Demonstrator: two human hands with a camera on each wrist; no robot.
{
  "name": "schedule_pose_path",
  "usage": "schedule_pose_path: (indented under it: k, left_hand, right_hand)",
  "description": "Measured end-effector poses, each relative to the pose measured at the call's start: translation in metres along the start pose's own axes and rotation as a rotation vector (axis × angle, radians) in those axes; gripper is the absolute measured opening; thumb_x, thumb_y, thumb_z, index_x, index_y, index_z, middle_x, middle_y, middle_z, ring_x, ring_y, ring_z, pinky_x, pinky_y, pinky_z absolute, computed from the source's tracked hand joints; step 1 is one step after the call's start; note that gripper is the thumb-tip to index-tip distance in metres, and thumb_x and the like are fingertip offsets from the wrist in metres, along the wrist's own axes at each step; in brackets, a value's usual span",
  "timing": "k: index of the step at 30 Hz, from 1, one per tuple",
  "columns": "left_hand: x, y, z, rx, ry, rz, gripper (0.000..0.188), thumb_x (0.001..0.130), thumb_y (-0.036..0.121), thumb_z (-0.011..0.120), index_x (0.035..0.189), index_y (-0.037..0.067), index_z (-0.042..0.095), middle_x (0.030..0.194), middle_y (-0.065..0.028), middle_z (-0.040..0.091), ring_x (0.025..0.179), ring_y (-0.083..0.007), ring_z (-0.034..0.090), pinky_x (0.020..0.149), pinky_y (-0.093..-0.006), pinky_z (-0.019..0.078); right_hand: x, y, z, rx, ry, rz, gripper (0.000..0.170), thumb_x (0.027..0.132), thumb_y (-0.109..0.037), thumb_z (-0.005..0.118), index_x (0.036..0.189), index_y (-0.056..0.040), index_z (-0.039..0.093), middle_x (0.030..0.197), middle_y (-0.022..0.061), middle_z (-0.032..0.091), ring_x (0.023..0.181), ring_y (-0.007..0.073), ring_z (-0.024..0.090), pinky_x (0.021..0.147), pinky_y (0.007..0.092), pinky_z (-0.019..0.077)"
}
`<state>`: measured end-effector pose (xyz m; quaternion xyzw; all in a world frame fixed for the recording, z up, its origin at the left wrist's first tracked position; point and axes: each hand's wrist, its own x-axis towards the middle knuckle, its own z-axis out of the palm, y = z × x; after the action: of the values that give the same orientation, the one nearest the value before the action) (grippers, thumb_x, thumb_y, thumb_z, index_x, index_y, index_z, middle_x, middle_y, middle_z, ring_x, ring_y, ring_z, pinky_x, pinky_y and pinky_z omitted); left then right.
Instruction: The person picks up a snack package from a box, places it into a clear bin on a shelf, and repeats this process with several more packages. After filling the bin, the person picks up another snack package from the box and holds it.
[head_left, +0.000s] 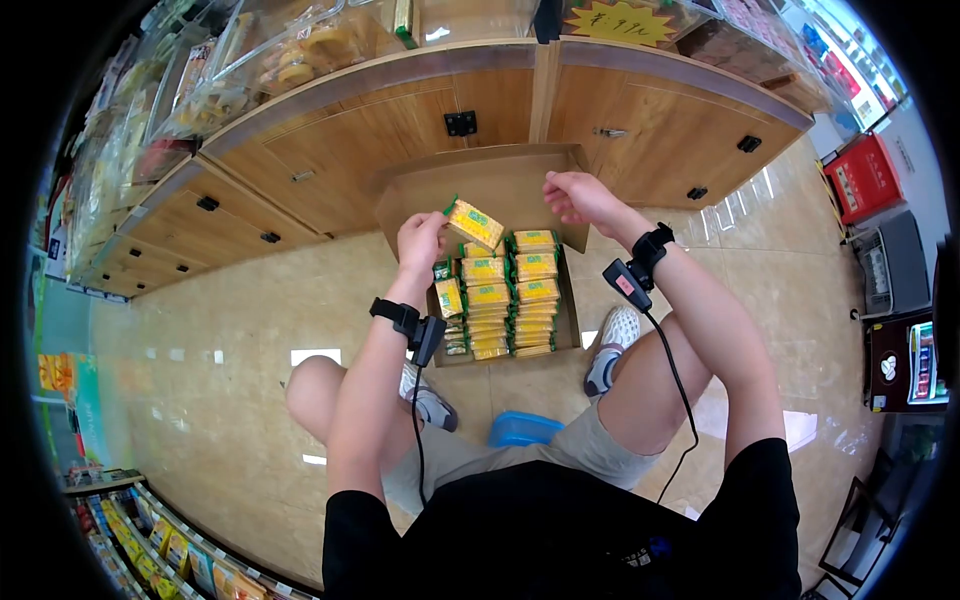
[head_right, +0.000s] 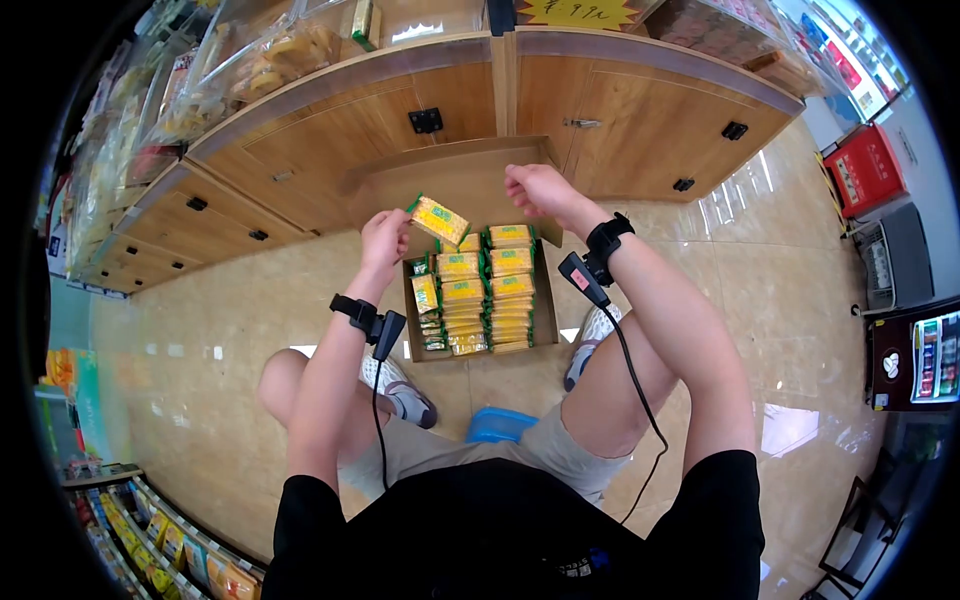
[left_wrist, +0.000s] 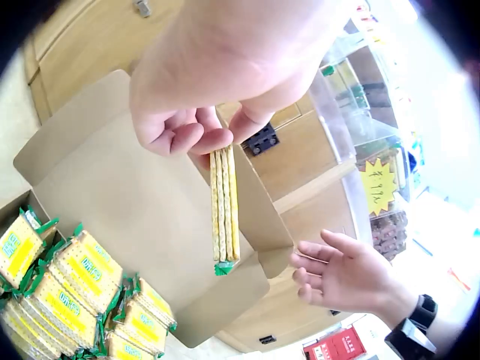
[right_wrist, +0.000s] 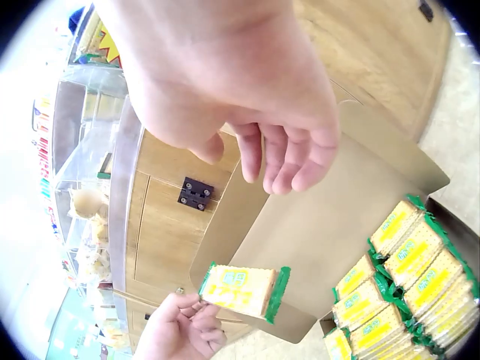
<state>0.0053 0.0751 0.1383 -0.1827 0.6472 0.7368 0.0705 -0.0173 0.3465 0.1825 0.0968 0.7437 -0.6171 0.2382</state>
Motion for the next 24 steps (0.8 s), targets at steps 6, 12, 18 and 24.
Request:
schedule_pose_path:
  k: [6,12,18,24]
  left_hand:
    - [-0.018,0.045,0.004,0.061,-0.147,0.068,0.009,0.080,0.014,0.059,0.080,0.007,0.055,0.065,0.0033,0.048,0.053,-0.0043,0.044,0.045,-0.0183,0.0316]
    - [-0.028,0.040,-0.008,-0.181,-0.231,-0.015,0.009,0.082,0.014,0.058,0.086,0.006,0.055,0.071,0.0011,0.052,0.058,-0.0053,0.046,0.051,-0.0198,0.0347]
    - [-0.035,0.036,-0.005,-0.292,-0.252,0.014,0.010,0.085,0.014,0.057,0.090,0.006,0.056,0.074,0.0000,0.054,0.064,-0.0073,0.051,0.060,-0.0215,0.0405]
    - [-0.035,0.037,-0.005,-0.386,-0.261,-0.009,0.012,0.085,0.015,0.057,0.092,0.005,0.056,0.080,-0.0012,0.058,0.071,-0.0087,0.054,0.065,-0.0230,0.0434]
  right_hand:
    - [-0.013,-0.004,0.013,-0.008,-0.065,-0.020,0.035,0.091,-0.040,0.049,0.099,-0.0079,0.057,0.092,0.0012,0.057,0.080,0.0099,0.053,0.073,0.0278,0.0463]
    - [-0.018,-0.007,0.031,0.012,-0.135,-0.053,0.039,0.089,-0.042,0.052,0.102,-0.0055,0.056,0.098,0.0051,0.060,0.087,0.0127,0.055,0.076,0.0296,0.0470]
    - [-0.022,-0.024,0.045,0.020,-0.270,-0.090,0.037,0.090,-0.037,0.052,0.107,-0.0049,0.055,0.102,0.0057,0.061,0.093,0.0132,0.057,0.079,0.0295,0.0472]
    - [-0.025,-0.032,0.059,-0.020,-0.285,-0.132,0.035,0.089,-0.033,0.055,0.110,-0.0045,0.055,0.102,0.0046,0.061,0.091,0.0120,0.058,0.079,0.0281,0.0468]
